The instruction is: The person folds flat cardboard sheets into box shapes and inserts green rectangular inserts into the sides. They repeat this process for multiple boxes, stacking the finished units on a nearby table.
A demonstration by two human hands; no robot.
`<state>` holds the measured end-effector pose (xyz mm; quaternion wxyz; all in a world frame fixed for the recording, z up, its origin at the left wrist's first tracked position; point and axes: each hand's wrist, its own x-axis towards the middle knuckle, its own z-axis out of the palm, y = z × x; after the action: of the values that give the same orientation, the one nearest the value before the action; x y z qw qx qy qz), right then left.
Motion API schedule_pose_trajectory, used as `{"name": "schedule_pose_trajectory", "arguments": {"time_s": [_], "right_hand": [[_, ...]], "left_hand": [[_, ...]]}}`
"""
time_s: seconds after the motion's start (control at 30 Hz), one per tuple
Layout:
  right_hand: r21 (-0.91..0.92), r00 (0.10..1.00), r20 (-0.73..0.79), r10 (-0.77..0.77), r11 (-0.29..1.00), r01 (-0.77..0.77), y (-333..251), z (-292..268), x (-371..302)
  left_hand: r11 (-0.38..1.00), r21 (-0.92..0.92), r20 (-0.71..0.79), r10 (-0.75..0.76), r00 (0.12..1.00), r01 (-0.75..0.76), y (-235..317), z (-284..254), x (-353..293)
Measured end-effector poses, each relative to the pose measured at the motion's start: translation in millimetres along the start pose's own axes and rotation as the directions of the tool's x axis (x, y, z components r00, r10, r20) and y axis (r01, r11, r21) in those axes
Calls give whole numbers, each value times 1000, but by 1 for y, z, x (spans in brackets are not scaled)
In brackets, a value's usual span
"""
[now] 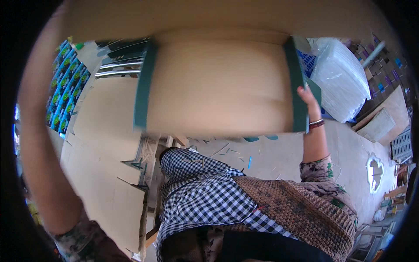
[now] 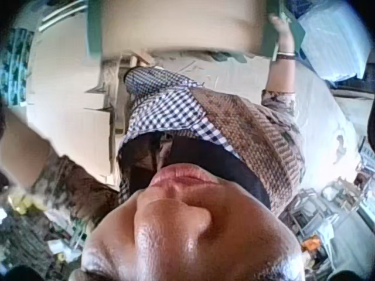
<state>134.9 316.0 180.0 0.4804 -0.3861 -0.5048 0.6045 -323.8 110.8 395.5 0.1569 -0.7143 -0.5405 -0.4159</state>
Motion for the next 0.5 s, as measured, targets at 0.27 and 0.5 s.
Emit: {"name": "schedule_pose_trajectory", "arguments": {"time_s": [0.27, 0.5], "right_hand": [[180, 890, -414, 193, 975, -128, 12, -89, 53], [-18, 720, -687, 100, 988, -154, 107, -195, 70]], "left_hand": [[989, 2, 587, 117, 801, -147, 2, 288, -39], [989, -110, 786, 25, 618, 101, 14, 334, -81]]}}
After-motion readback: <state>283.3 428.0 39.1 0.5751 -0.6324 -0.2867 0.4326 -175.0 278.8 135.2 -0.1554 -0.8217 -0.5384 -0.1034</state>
